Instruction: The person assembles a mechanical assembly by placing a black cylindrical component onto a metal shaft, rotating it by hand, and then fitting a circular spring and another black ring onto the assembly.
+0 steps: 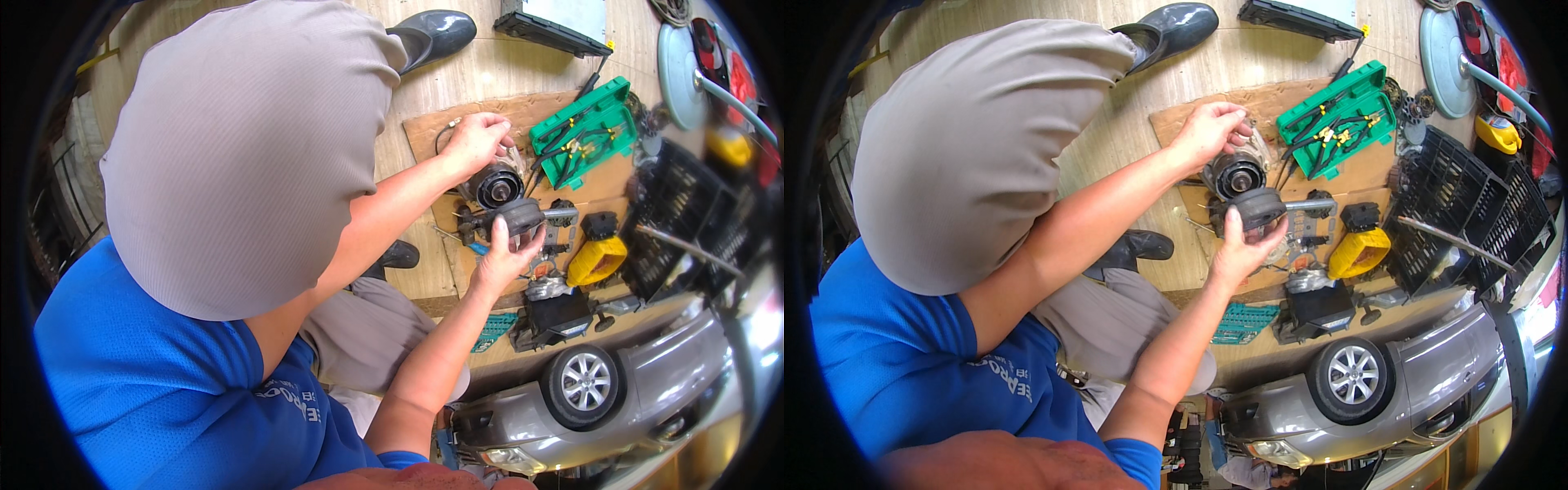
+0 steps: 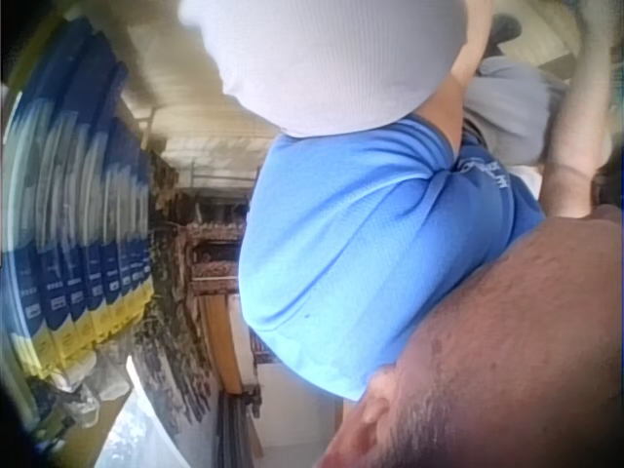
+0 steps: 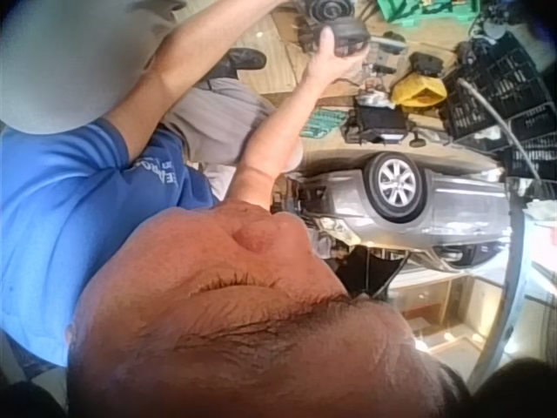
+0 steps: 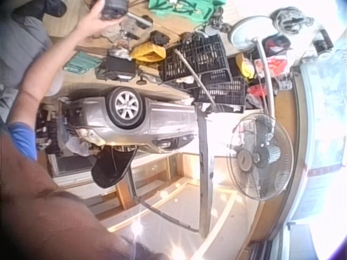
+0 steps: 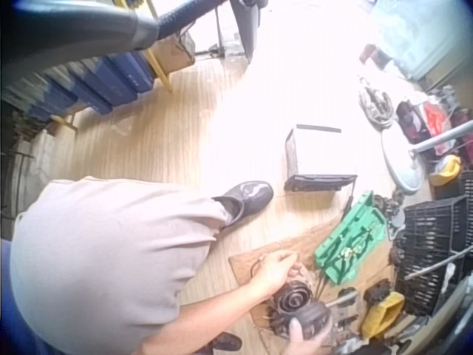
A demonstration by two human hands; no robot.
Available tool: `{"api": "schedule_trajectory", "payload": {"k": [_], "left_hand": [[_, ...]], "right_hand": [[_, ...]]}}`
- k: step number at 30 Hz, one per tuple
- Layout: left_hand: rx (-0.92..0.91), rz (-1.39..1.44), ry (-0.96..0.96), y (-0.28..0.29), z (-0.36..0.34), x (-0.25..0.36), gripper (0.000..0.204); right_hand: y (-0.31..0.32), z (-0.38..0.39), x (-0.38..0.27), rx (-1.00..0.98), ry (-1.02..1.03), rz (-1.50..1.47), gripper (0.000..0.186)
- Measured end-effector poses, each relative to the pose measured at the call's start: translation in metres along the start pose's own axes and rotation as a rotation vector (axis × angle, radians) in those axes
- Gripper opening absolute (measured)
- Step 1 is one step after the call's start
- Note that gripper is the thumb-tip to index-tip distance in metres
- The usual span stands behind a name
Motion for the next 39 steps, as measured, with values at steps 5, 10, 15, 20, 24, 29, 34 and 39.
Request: {"api": "schedule_trajectory", "payload": {"k": [5,10,15,20,24,29,34,39], "left_hand": [[-0.094,-0.144,-0.023,-0.001,-0.001,-0.004,0.035],[-0.072,-0.473,-0.155,-0.001,0.008,0.01,0.035],[-0.145,-0.492,-0.071,0.002,0.01,0.017,0.035],[-0.182,-0.503,-0.082,0.002,0.003,0.011,0.035],[-0.219,-0.613,-0.176,0.004,0.005,0.018,0.038],[-0.284,-0.763,-0.302,-0.001,0.013,0.027,0.048],[-0.466,-0.78,-0.345,0.005,0.014,0.032,0.058],[-0.312,-0.757,-0.221,0.007,0.006,0.029,0.05]], "right_hand": [[-0.023,-0.002,-0.01,0.113,0.189,0.596,0.107],[-0.037,-0.003,-0.019,0.135,0.21,0.727,0.109],[-0.048,0.001,-0.021,0.153,0.177,0.758,0.109],[-0.05,0.003,-0.02,0.168,0.168,0.763,0.109],[-0.058,0.004,-0.029,0.149,0.142,0.807,0.109],[-0.06,0.0,-0.031,0.151,0.074,0.797,0.114],[-0.045,-0.007,-0.024,0.023,0.093,0.805,0.123],[-0.041,-0.005,-0.027,-0.078,0.374,0.934,0.124]]}}
Point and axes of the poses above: each hand's wrist, its own z-axis away from the middle knuckle, its own y-axis out of the back of the hand, x = y × z, the point moved 1 cm from there along -z, towards the middle knuckle, and after that the axes turned 6 degrees about x, right-handed, at the moved point
